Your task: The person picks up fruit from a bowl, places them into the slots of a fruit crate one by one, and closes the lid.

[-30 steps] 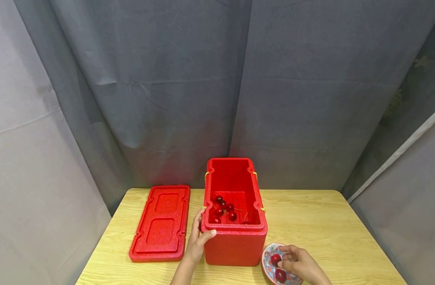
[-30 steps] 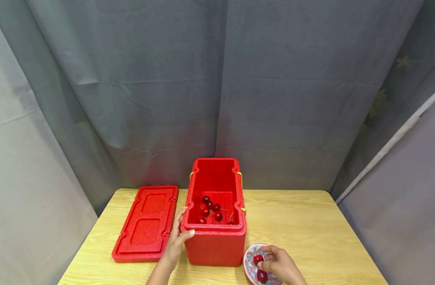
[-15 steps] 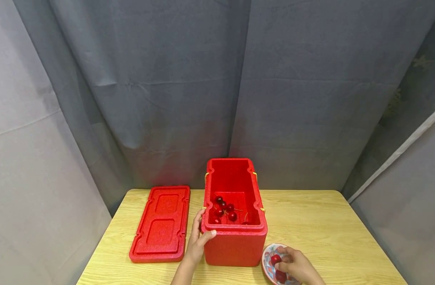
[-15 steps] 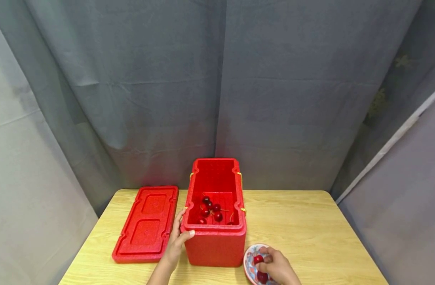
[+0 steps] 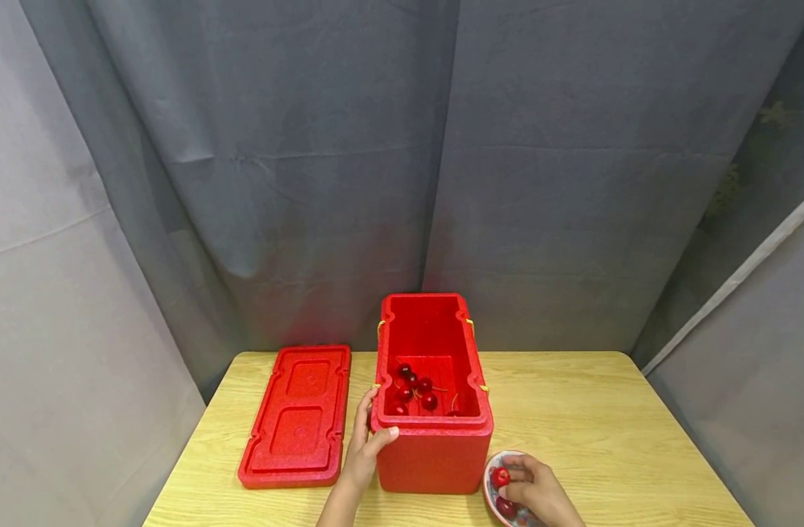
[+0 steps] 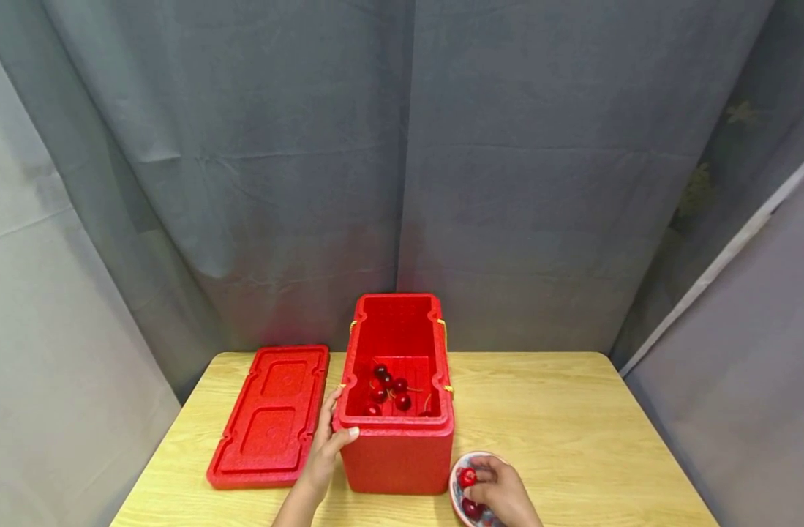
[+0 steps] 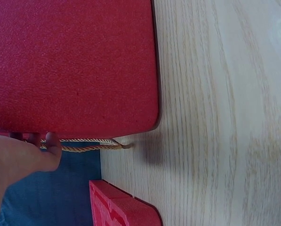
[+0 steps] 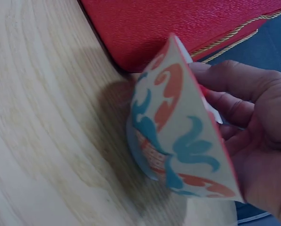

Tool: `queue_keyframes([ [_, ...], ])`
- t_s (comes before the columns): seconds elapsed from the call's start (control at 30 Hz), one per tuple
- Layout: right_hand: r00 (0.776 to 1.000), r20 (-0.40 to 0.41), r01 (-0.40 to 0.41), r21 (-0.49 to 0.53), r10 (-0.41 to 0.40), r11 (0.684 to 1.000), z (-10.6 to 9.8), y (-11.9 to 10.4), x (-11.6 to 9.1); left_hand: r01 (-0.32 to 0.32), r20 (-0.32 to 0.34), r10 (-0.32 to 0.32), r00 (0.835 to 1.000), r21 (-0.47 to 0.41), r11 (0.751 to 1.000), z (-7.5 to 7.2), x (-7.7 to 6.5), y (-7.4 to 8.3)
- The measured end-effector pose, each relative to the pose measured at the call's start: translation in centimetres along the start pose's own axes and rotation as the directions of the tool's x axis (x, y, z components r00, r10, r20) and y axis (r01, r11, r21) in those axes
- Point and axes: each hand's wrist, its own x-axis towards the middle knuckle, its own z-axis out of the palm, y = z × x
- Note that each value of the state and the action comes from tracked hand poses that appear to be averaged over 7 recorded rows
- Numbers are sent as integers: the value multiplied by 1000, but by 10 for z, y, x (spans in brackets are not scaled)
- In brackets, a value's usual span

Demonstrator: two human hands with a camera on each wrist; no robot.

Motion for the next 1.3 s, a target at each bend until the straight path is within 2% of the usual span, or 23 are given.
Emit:
queue_keyframes([
  [0.17,1000,3,4,28,-4,1000,3,5,4,10,-1,-10,1000,9,1000,0,-1,-1],
  [0.27,1000,-3,28,20,-28,999,4,7,4,14,-10,-14,1000,15,1000,0,-1,-2],
  [0.4,1000,-21,7,-7,-7,1000,3,3,3,4,-3,-4,1000,-2,1000,1,-2,-2],
  [0.57,996,-78,31,-10,-31,999,-2,-17,-6,7,-8,-7,1000,0,1000,1,-1,-1],
  [0.67,985,-165,59,2,-58,998,-2,-32,-12,6,-13,-6,1000,6,1000,0,-1,-1],
  [0.8,966,-257,54,61,-37,997,-1,-47,-20,3,0,-3,1000,8,1000,0,-1,-1],
  [0.9,959,-280,80,90,-52,993,-1,-57,-24,6,-1,-6,1000,13,1000,0,-1,-1],
  [1.13,930,-310,225,51,-198,973,-2,-83,-32,-1,-9,1,1000,16,1000,0,0,0],
  [1.3,933,-292,237,61,-209,970,0,-102,-37,-12,-3,12,1000,1,1000,0,1,-1],
])
